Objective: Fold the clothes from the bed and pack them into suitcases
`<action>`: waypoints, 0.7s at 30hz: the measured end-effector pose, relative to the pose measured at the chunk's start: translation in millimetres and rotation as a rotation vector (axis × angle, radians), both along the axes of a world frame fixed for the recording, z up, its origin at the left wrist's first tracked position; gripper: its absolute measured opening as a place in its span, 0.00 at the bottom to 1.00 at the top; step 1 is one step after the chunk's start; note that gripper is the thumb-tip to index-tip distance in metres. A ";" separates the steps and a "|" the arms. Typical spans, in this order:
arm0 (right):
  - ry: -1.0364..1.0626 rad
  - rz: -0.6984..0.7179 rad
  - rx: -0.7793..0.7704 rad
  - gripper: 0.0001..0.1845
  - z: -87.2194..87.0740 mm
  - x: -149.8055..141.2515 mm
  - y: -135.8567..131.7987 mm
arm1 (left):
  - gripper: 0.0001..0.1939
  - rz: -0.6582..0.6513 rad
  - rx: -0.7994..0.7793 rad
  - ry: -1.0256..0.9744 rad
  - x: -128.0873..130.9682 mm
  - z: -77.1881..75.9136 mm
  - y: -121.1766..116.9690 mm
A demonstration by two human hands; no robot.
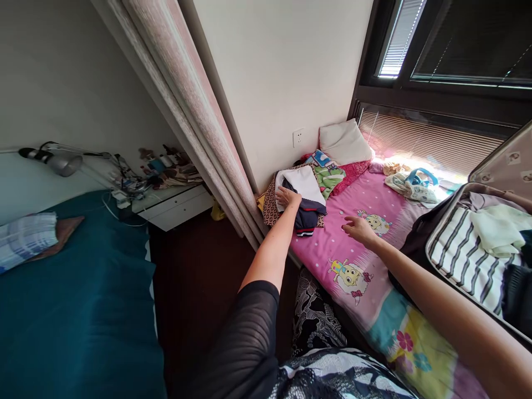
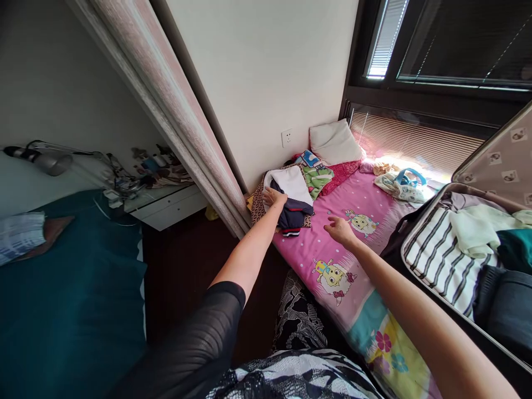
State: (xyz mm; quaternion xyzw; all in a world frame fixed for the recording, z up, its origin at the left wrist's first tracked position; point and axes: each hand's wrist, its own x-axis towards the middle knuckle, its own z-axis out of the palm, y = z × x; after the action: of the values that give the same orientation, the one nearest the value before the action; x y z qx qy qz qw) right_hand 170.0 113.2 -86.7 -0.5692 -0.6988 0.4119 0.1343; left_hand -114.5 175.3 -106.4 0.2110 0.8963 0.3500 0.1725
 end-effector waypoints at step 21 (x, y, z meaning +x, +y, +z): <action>0.249 -0.228 -0.077 0.57 -17.0 -17.5 25.5 | 0.33 -0.660 0.550 -0.146 24.1 -14.8 -82.5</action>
State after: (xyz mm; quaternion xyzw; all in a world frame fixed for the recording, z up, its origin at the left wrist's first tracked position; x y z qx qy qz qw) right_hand 152.5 138.7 -103.7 -0.5939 -0.5914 0.4879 0.2439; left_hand -90.4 92.8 -121.2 0.4988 0.6398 0.5158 0.2754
